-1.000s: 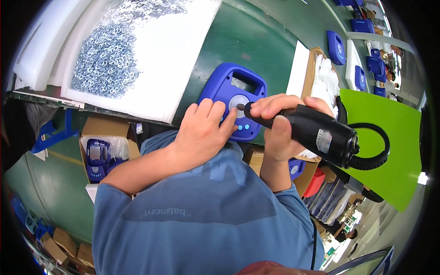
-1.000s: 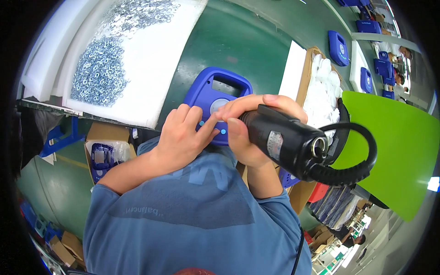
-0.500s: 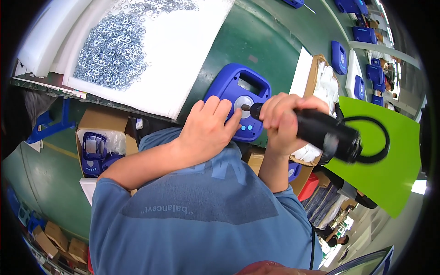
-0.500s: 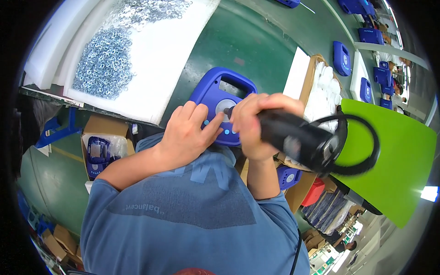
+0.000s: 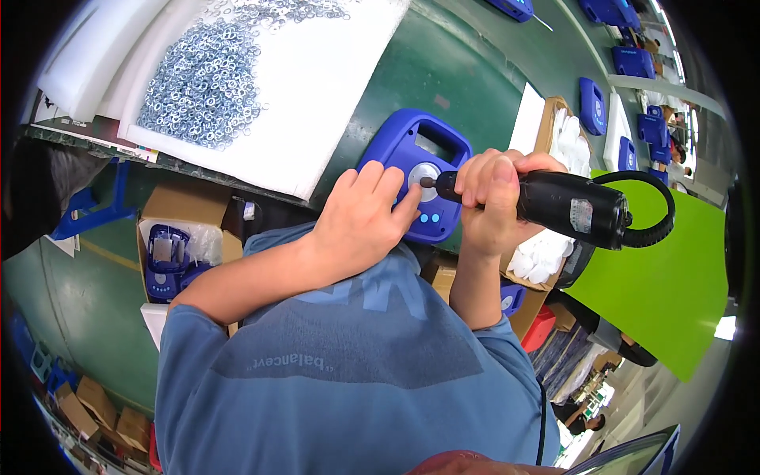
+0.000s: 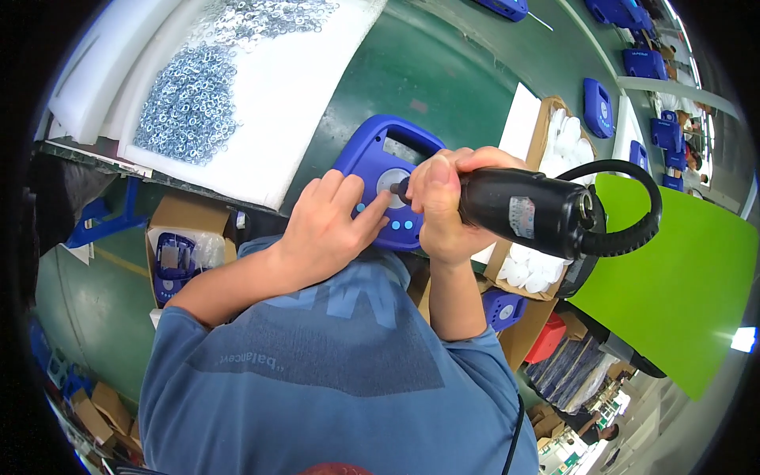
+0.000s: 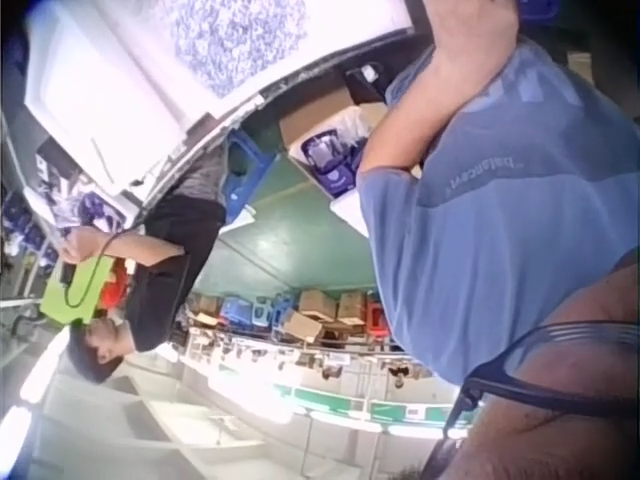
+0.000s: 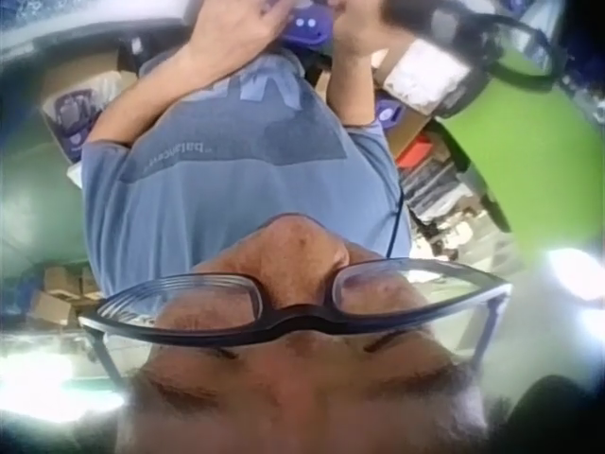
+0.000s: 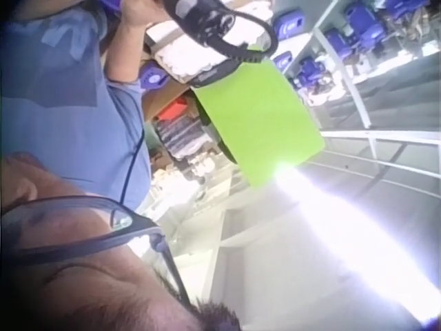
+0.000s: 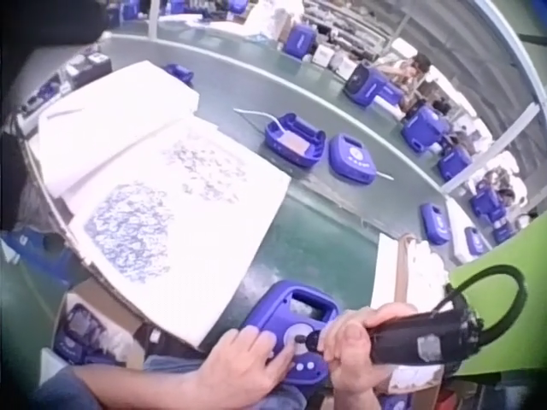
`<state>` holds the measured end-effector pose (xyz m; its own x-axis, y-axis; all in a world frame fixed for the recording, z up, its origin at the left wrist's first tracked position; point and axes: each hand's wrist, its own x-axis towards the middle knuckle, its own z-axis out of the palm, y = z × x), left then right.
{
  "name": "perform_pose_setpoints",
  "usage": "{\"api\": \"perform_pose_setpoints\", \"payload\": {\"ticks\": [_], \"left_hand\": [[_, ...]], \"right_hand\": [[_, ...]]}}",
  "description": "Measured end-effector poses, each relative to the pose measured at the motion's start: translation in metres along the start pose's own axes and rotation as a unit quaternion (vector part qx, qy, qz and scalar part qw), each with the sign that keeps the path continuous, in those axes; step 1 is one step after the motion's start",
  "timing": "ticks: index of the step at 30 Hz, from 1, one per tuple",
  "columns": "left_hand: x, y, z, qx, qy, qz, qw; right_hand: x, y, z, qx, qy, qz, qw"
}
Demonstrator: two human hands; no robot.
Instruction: The recorder assembles small electronic devices by placing components into a blue plastic casing and using an electric screwdriver to secure them.
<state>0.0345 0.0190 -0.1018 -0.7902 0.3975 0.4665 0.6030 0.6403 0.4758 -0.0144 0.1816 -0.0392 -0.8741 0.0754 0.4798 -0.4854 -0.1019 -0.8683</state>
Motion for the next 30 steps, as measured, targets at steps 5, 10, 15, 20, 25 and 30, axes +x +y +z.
{"api": "perform_pose_setpoints", "payload": {"ticks": [5, 10, 15, 20, 25, 30], "left_hand": [[0.0, -0.001, 0.002, -0.001, 0.018, 0.004, 1.0], [0.0, 0.001, 0.001, 0.003, 0.015, 0.007, 1.0], [0.002, 0.003, 0.0, 0.006, 0.0, 0.014, 1.0], [-0.004, -0.003, -0.007, -0.001, -0.017, 0.033, 0.999], [-0.016, -0.027, -0.032, 0.004, -0.078, 0.148, 0.986], [-0.02, -0.033, -0.034, 0.065, -0.02, 0.263, 0.962]], "right_hand": [[-0.002, 0.007, 0.0, 0.037, 0.01, 0.007, 0.999], [0.0, 0.009, -0.002, 0.034, 0.001, -0.003, 0.999], [0.01, 0.005, -0.01, 0.028, -0.042, -0.001, 0.999], [0.041, -0.061, -0.06, 0.078, 0.102, -0.008, 0.992], [0.063, -0.004, -0.158, -0.203, 0.19, 0.267, 0.923], [0.049, 0.046, -0.169, -0.585, 0.082, 0.31, 0.745]]}}
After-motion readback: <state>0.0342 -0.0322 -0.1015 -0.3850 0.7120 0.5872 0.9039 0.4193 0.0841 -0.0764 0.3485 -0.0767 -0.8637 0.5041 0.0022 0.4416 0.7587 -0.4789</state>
